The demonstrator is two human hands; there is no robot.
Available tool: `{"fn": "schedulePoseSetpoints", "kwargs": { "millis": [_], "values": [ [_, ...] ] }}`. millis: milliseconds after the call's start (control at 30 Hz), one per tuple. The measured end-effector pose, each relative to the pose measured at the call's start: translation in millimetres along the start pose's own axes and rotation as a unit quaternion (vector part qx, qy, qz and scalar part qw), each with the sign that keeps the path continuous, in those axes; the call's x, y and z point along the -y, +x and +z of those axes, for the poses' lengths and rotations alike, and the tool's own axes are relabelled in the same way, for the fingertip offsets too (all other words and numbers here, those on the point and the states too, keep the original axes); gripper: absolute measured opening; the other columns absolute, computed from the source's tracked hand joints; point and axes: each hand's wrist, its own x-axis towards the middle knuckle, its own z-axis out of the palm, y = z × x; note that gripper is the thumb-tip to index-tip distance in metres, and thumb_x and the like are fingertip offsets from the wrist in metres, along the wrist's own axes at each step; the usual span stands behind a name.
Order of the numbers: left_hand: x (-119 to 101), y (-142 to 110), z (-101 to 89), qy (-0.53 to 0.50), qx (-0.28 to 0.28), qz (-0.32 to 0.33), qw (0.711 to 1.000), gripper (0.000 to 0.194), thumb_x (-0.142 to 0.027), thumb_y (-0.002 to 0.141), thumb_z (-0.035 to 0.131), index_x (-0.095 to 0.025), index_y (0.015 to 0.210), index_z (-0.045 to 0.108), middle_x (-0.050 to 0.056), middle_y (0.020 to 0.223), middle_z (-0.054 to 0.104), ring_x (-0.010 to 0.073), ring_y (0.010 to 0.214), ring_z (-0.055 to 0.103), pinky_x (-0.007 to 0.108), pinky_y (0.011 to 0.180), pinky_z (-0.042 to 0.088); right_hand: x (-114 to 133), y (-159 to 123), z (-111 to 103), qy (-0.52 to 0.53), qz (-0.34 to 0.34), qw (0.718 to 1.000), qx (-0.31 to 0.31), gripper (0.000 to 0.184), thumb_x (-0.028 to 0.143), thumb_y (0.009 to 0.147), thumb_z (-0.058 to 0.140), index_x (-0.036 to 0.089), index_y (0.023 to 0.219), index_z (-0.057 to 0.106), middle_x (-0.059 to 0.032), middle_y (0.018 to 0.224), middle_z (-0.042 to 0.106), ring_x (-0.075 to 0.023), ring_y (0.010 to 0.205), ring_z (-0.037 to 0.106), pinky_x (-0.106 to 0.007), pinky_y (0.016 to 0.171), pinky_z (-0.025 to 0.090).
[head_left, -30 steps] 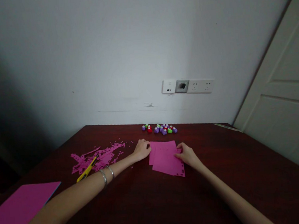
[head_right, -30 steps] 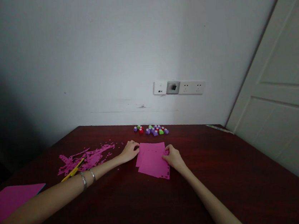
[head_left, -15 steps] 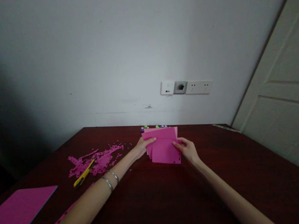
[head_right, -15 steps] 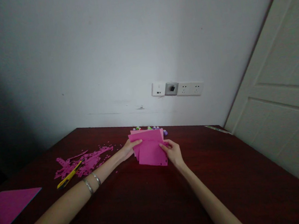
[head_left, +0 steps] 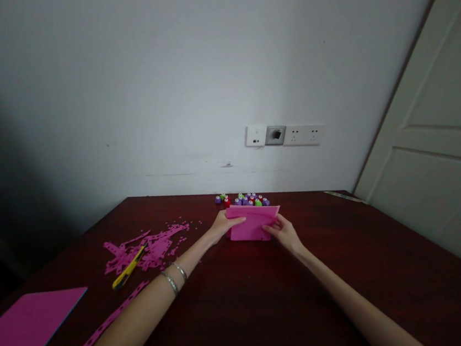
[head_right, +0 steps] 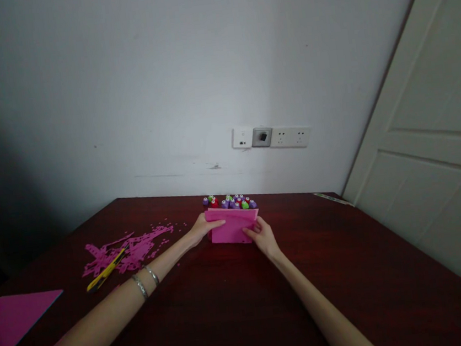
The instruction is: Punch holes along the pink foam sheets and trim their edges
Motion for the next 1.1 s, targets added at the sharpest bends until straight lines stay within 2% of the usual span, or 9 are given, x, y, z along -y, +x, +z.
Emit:
{"fn": "schedulePoseSetpoints", "kwargs": {
  "millis": [167,300,367,500,633,800,933,1100],
  "values": [
    [-4,4,5.2,0.015,-0.052,0.005,0.999,0.035,-0.033,0.059,0.076,-0.011,0.085,0.067,0.008,0.084,0.07,0.0188,0.075,0.064,0.034,0.075,0.051,0,3,4,-0.014,-0.006,1.0,0.009,0.033,0.032,0.055,0.074,0.016,0.082,0.064,-0.0037,0.077,0.069,-0.0199,0.073,0.064,-0.035,0.071,0.052],
    [-4,9,10.7,0.0,-0.127,0.078,0.989,0.038,-0.033,0.064,0.072,-0.013,0.094,0.062,0.008,0.093,0.068,0.0197,0.085,0.062,0.033,0.079,0.049,-2,7,9,-0.016,-0.018,1.0,-0.007,0.032,0.031,0.061,0.067,0.016,0.089,0.062,-0.0045,0.084,0.069,-0.0191,0.076,0.064,-0.033,0.072,0.052],
    [-1,10,10.9,-0.004,-0.142,0.116,0.983,0.036,-0.029,0.067,0.068,-0.013,0.098,0.057,0.008,0.098,0.065,0.0194,0.092,0.061,0.033,0.084,0.047,-4,8,9,-0.017,-0.02,1.0,-0.012,0.033,0.027,0.061,0.065,0.017,0.092,0.059,-0.0048,0.087,0.068,-0.019,0.078,0.064,-0.033,0.073,0.051],
    [7,7,8.8,0.057,-0.149,0.123,0.979,0.03,-0.02,0.072,0.058,-0.014,0.102,0.052,0.009,0.104,0.062,0.0197,0.1,0.057,0.034,0.091,0.043,-10,8,8,-0.025,-0.025,0.999,-0.016,0.029,0.02,0.059,0.06,0.019,0.088,0.056,-0.004,0.088,0.067,-0.0191,0.082,0.063,-0.035,0.078,0.05],
    [10,2,12.0,0.111,-0.148,0.119,0.976,0.028,-0.011,0.072,0.046,-0.015,0.099,0.051,0.006,0.1,0.062,0.019,0.097,0.057,0.032,0.088,0.044,-15,8,8,-0.042,-0.035,0.998,-0.018,0.029,0.018,0.06,0.054,0.019,0.089,0.055,-0.0042,0.09,0.066,-0.0187,0.084,0.062,-0.034,0.079,0.049],
    [21,-2,16.2,0.134,-0.155,0.142,0.968,0.03,-0.011,0.072,0.043,-0.019,0.101,0.046,0.005,0.101,0.06,0.0176,0.095,0.056,0.031,0.086,0.043,-21,7,8,-0.086,-0.046,0.995,-0.029,0.032,0.023,0.065,0.05,0.019,0.097,0.054,-0.0049,0.094,0.064,-0.0184,0.086,0.06,-0.033,0.08,0.047],
    [33,-1,10.2,0.191,-0.147,0.128,0.962,0.02,-0.016,0.079,0.039,-0.018,0.097,0.047,0.004,0.095,0.06,0.016,0.089,0.056,0.03,0.083,0.043,-23,4,6,-0.137,-0.057,0.988,-0.034,0.032,0.025,0.068,0.049,0.019,0.099,0.055,-0.0057,0.098,0.063,-0.019,0.09,0.058,-0.033,0.084,0.043],
    [16,-1,0.7,0.259,-0.113,0.149,0.948,0.02,-0.011,0.073,0.042,-0.016,0.086,0.056,0.002,0.088,0.061,0.0149,0.084,0.055,0.027,0.08,0.042,-11,0,1,-0.211,-0.058,0.976,-0.026,0.028,0.028,0.07,0.049,0.016,0.093,0.058,-0.0065,0.09,0.064,-0.0193,0.081,0.058,-0.031,0.077,0.044]
  ]
}}
